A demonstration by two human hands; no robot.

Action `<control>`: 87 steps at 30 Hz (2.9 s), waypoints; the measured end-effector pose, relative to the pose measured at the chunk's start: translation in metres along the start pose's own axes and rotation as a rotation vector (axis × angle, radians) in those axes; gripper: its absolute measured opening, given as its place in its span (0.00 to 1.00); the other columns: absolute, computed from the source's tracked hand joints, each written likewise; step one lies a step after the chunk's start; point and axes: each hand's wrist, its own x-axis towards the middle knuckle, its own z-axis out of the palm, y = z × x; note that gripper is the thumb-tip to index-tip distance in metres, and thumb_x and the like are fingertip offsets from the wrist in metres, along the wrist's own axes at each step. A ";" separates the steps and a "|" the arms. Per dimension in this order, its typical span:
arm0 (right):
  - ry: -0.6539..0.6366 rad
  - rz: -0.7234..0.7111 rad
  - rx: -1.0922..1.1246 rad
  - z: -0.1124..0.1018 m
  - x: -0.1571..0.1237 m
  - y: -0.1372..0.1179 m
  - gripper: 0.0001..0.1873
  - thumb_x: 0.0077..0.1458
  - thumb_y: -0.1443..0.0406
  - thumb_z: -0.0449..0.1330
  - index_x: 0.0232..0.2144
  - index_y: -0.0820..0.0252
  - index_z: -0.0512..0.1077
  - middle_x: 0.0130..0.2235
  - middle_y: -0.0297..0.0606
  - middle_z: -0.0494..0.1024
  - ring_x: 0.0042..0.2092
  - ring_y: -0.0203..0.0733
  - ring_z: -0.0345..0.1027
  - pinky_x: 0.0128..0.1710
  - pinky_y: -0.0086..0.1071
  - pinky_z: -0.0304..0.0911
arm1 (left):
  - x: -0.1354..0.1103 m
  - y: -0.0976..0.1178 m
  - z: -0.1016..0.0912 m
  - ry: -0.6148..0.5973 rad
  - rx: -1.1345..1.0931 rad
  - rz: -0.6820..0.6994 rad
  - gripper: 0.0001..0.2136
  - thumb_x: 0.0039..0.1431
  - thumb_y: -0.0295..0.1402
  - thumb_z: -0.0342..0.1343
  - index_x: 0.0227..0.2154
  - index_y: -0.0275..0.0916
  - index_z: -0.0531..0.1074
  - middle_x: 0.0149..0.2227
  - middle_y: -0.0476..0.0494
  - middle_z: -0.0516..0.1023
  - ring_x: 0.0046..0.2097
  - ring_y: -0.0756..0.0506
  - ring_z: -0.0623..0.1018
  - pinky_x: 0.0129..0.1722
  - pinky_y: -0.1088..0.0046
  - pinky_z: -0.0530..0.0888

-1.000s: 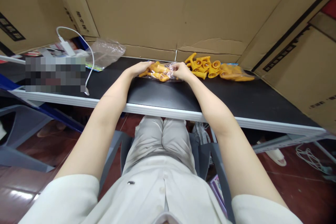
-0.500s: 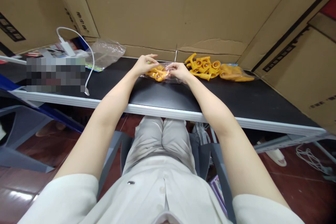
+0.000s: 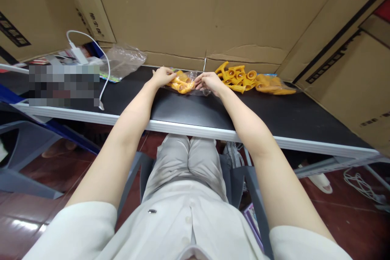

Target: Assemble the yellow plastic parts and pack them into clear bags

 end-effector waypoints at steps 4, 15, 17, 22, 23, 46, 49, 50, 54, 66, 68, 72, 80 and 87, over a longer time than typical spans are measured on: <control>0.023 -0.003 -0.062 0.001 0.001 0.000 0.19 0.53 0.83 0.51 0.21 0.62 0.72 0.22 0.32 0.76 0.20 0.29 0.67 0.23 0.24 0.59 | -0.001 -0.002 -0.004 0.061 0.099 -0.120 0.18 0.67 0.35 0.51 0.51 0.40 0.83 0.57 0.33 0.84 0.72 0.30 0.71 0.80 0.38 0.42; -0.015 0.168 -0.056 -0.004 -0.001 0.002 0.15 0.55 0.81 0.57 0.22 0.61 0.71 0.25 0.42 0.81 0.24 0.40 0.76 0.27 0.31 0.75 | -0.007 0.005 -0.016 0.047 0.186 -0.188 0.26 0.67 0.43 0.54 0.59 0.30 0.78 0.63 0.22 0.80 0.71 0.26 0.72 0.81 0.44 0.45; -0.070 0.204 -0.001 -0.004 -0.003 0.001 0.13 0.60 0.78 0.59 0.26 0.62 0.73 0.25 0.43 0.82 0.26 0.41 0.78 0.29 0.32 0.78 | -0.007 0.008 -0.017 0.081 0.175 -0.194 0.27 0.69 0.44 0.53 0.61 0.30 0.77 0.62 0.23 0.80 0.71 0.27 0.73 0.81 0.44 0.43; -0.113 0.239 0.013 -0.005 -0.003 0.000 0.15 0.71 0.66 0.64 0.29 0.65 0.74 0.24 0.42 0.79 0.22 0.36 0.72 0.22 0.27 0.73 | -0.005 0.010 -0.017 0.129 0.105 -0.165 0.22 0.71 0.42 0.51 0.58 0.35 0.79 0.59 0.29 0.83 0.70 0.29 0.74 0.80 0.49 0.52; -0.101 0.229 0.002 -0.004 -0.002 0.001 0.15 0.71 0.68 0.64 0.29 0.65 0.74 0.23 0.40 0.78 0.21 0.34 0.70 0.21 0.25 0.70 | -0.005 0.010 -0.018 0.135 0.087 -0.158 0.22 0.71 0.42 0.51 0.57 0.35 0.80 0.59 0.30 0.83 0.70 0.29 0.74 0.78 0.52 0.56; 0.164 0.160 0.106 -0.011 0.010 0.009 0.19 0.71 0.81 0.56 0.28 0.62 0.68 0.21 0.30 0.72 0.23 0.29 0.67 0.30 0.25 0.67 | -0.004 0.007 -0.001 0.014 -0.262 -0.292 0.13 0.59 0.33 0.67 0.21 0.40 0.71 0.24 0.46 0.74 0.35 0.43 0.77 0.42 0.68 0.75; 0.155 0.162 0.104 -0.010 0.009 0.008 0.20 0.72 0.80 0.56 0.27 0.63 0.68 0.21 0.31 0.73 0.23 0.29 0.67 0.30 0.25 0.67 | -0.006 0.007 0.002 -0.001 -0.304 -0.297 0.12 0.54 0.29 0.71 0.21 0.39 0.73 0.23 0.49 0.72 0.33 0.46 0.74 0.40 0.70 0.73; 0.153 0.155 0.099 -0.010 0.009 0.008 0.20 0.72 0.80 0.57 0.27 0.63 0.68 0.21 0.31 0.73 0.23 0.29 0.67 0.30 0.25 0.67 | -0.006 0.008 0.002 -0.006 -0.348 -0.303 0.12 0.53 0.26 0.70 0.21 0.39 0.73 0.22 0.50 0.72 0.32 0.47 0.73 0.39 0.71 0.72; 0.149 0.130 0.081 -0.010 0.009 0.009 0.20 0.70 0.81 0.58 0.26 0.63 0.69 0.20 0.30 0.72 0.23 0.29 0.66 0.29 0.24 0.66 | -0.007 0.018 0.000 -0.034 -0.630 -0.358 0.13 0.54 0.17 0.62 0.21 0.39 0.69 0.23 0.48 0.75 0.27 0.51 0.73 0.35 0.76 0.71; 0.116 0.138 0.095 -0.018 0.012 0.010 0.22 0.70 0.83 0.55 0.25 0.64 0.69 0.20 0.31 0.72 0.22 0.29 0.67 0.30 0.25 0.70 | -0.013 0.018 -0.009 -0.054 -0.939 -0.531 0.13 0.63 0.10 0.57 0.37 0.36 0.69 0.24 0.45 0.80 0.26 0.51 0.79 0.37 0.77 0.77; 0.114 0.141 0.103 -0.022 0.012 0.011 0.20 0.69 0.83 0.54 0.27 0.64 0.71 0.20 0.30 0.72 0.23 0.30 0.67 0.31 0.25 0.71 | -0.012 0.015 -0.009 -0.048 -0.970 -0.531 0.13 0.62 0.09 0.56 0.38 0.34 0.71 0.25 0.42 0.82 0.29 0.48 0.83 0.42 0.72 0.81; 0.070 0.134 0.116 -0.027 0.012 0.014 0.17 0.67 0.84 0.53 0.35 0.65 0.75 0.21 0.31 0.74 0.24 0.32 0.69 0.31 0.25 0.70 | -0.008 0.003 -0.006 -0.111 -0.963 -0.430 0.09 0.59 0.12 0.64 0.33 0.32 0.75 0.27 0.40 0.83 0.30 0.48 0.83 0.48 0.68 0.83; 0.063 0.146 0.167 -0.029 0.014 0.017 0.18 0.64 0.83 0.51 0.33 0.64 0.76 0.23 0.35 0.77 0.25 0.33 0.72 0.32 0.26 0.74 | -0.004 -0.007 -0.005 -0.157 -0.888 -0.360 0.12 0.49 0.11 0.64 0.29 0.35 0.81 0.26 0.44 0.83 0.36 0.45 0.86 0.52 0.67 0.83; 0.071 0.040 -0.105 -0.025 0.015 0.017 0.24 0.53 0.88 0.48 0.19 0.61 0.70 0.19 0.33 0.73 0.23 0.33 0.70 0.31 0.26 0.69 | -0.006 0.001 -0.003 -0.089 -0.625 -0.243 0.13 0.37 0.11 0.60 0.19 0.38 0.74 0.21 0.49 0.77 0.29 0.49 0.77 0.45 0.69 0.81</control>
